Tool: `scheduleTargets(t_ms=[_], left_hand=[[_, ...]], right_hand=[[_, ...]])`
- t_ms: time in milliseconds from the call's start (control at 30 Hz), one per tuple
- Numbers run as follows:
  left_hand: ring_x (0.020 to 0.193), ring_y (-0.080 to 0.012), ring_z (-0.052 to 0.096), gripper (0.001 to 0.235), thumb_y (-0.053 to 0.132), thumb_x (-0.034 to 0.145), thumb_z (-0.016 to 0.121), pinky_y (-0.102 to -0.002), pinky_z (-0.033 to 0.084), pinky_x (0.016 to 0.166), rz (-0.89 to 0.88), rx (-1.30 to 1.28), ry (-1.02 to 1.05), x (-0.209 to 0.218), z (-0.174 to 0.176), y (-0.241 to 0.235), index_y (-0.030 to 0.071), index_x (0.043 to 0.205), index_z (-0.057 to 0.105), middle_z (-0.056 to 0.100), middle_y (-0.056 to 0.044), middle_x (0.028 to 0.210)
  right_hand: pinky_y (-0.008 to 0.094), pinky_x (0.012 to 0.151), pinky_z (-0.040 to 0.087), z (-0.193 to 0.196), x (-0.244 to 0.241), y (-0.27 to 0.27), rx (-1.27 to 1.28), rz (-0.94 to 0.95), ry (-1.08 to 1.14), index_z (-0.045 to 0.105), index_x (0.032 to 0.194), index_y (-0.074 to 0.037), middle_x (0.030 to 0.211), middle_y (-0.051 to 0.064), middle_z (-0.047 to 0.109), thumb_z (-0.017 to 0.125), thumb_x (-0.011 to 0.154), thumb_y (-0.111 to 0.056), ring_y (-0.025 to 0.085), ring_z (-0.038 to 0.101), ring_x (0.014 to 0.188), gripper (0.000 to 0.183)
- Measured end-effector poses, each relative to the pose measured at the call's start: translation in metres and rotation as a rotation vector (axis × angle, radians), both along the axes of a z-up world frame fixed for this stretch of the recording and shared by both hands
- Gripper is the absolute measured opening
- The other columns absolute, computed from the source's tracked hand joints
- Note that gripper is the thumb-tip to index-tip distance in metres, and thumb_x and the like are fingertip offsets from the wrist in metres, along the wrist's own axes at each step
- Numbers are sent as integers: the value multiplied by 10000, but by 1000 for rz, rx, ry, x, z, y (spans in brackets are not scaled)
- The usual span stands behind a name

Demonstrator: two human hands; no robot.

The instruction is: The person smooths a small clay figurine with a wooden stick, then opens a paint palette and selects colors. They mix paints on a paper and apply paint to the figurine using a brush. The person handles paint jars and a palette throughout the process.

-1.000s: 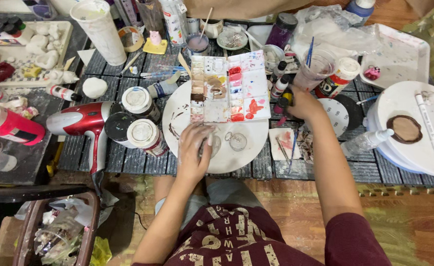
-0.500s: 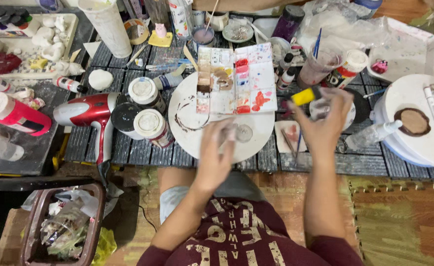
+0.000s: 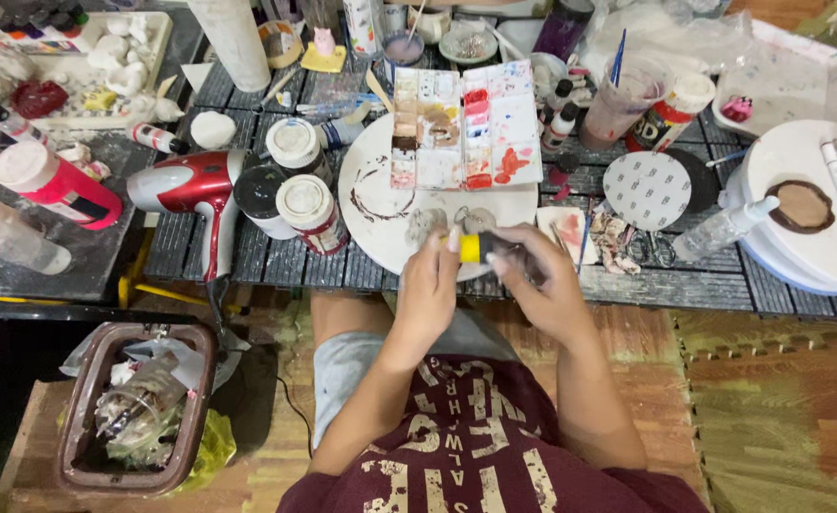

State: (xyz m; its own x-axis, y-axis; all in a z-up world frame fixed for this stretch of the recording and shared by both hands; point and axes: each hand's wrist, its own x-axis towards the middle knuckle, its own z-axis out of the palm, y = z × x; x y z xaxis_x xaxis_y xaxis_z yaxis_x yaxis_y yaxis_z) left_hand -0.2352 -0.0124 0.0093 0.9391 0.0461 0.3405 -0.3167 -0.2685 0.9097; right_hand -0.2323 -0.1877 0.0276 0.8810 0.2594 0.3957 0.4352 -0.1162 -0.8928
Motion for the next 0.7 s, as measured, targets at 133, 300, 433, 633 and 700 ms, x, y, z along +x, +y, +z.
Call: scheduleTargets(t_ms=[133,300,433,633,700], left_hand=[[574,-343,580,383,275,1068,509,-428,465,587,65,-38,23,0,-2,-5,-21,839,589,586,-188,647],[536,-290,636,412,328,1022,502,-409,471,556,95,-47,129,0,-4,-6,6,784,604,593,-156,574],[529,-248,616,490,390,1033,461,-387,476,565,83,-24,138,9,-29,-4,16,762,623,600,-143,574],[694,-162,587,512,418,1134,415,-361,490,645,-360,-658,246,33,-85,-7,8,953,662,668,-57,815],[548,-160,455,306,401,1129,422,-349,359,511,-299,-681,430,32,-93,-4,194,1185,641,527,-34,697]], right_hand=[[244,711,488,-27,-1,8,-78,-230,181,605,1201,-17,941,46,669,610,1033,-93,84,604,816,185],[242,758,483,-49,0,23,88,-185,-8,511,1171,2,983,20,605,580,1051,-57,80,556,874,151],[241,773,483,-56,-1,26,167,-156,-18,502,1154,-11,988,24,614,611,1039,-78,84,554,883,172],[296,692,501,-42,3,17,-199,-216,-357,565,1126,-47,915,63,606,801,859,-149,163,587,786,372],[329,785,556,-33,8,13,-189,-103,-585,559,1214,-48,1033,96,612,770,865,-150,217,638,914,420]])
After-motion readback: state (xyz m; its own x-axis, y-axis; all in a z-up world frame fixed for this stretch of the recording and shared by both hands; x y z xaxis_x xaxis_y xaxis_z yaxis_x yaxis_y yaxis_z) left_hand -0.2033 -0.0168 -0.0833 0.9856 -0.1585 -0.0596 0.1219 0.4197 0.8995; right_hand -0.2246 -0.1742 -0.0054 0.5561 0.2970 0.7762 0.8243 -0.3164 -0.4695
